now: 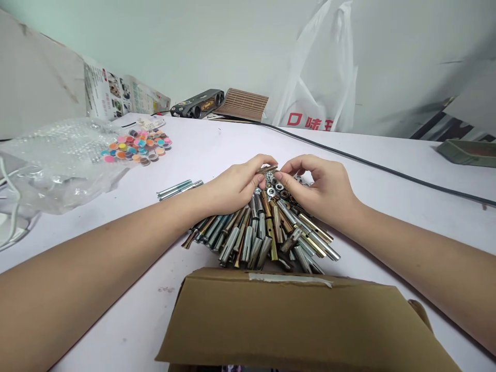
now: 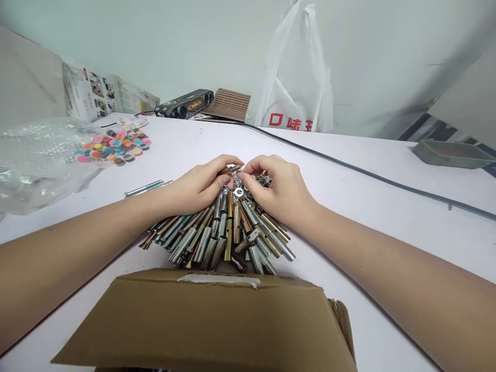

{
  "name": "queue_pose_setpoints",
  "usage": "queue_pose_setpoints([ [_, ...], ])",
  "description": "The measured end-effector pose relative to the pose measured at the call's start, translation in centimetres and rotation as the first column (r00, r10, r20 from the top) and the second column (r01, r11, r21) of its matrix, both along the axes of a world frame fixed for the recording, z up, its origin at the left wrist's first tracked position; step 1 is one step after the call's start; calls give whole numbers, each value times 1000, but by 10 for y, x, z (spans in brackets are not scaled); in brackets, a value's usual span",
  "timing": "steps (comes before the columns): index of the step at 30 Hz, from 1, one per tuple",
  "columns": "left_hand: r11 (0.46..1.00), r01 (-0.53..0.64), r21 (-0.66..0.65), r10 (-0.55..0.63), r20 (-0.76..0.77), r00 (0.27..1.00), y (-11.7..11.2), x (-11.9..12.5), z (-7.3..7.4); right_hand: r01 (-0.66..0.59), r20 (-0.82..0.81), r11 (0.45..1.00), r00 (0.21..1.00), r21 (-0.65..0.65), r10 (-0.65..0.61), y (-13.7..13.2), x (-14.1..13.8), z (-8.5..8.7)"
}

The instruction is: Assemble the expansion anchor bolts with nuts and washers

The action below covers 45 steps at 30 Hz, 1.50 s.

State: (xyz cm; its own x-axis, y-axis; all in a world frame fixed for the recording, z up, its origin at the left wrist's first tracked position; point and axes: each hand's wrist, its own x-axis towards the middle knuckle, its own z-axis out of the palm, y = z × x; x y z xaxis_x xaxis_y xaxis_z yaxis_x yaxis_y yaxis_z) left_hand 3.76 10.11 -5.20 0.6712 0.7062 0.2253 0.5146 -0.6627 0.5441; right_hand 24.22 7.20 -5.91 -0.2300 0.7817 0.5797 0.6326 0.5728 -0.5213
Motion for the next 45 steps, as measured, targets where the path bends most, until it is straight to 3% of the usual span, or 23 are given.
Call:
queue_pose_setpoints([
  [7,1000,13,-28,-13,5,1000,1,0,-1,72,-35,997,997,-43,-73,2,-5,-1],
  [14,1000,15,-8,-15,3,1000,3,1,-5,147,-103,988,984,38,-143,2,-7,0],
  [20,999,40,-13,-40,13,999,4,0,-5,21,-36,992,999,126,-17,3,-4,-4],
  [24,998,49,-41,-47,46,998,4,-1,-4,-129,122,961,987,243,102,4,3,-3],
  [28,995,50,-82,-42,89,995,4,-2,-5,-112,204,938,978,328,45,6,13,8],
  [30,993,56,-104,-45,105,993,4,-3,-6,-42,248,964,968,264,-26,11,20,17],
  [33,991,61,-122,-46,122,991,4,-3,-6,61,338,998,939,30,-68,19,30,28],
  [35,989,69,-132,-52,131,990,4,-3,-6,115,363,990,929,-84,-77,23,34,32],
  [39,983,91,-162,-65,158,985,5,-3,-7,191,372,963,922,-191,-109,24,33,33],
  [41,978,86,-189,-54,171,984,7,-3,-8,142,383,965,922,-221,-48,24,33,31],
  [45,970,86,-228,-43,188,981,10,-4,-10,-81,374,942,904,-326,207,27,37,24],
])
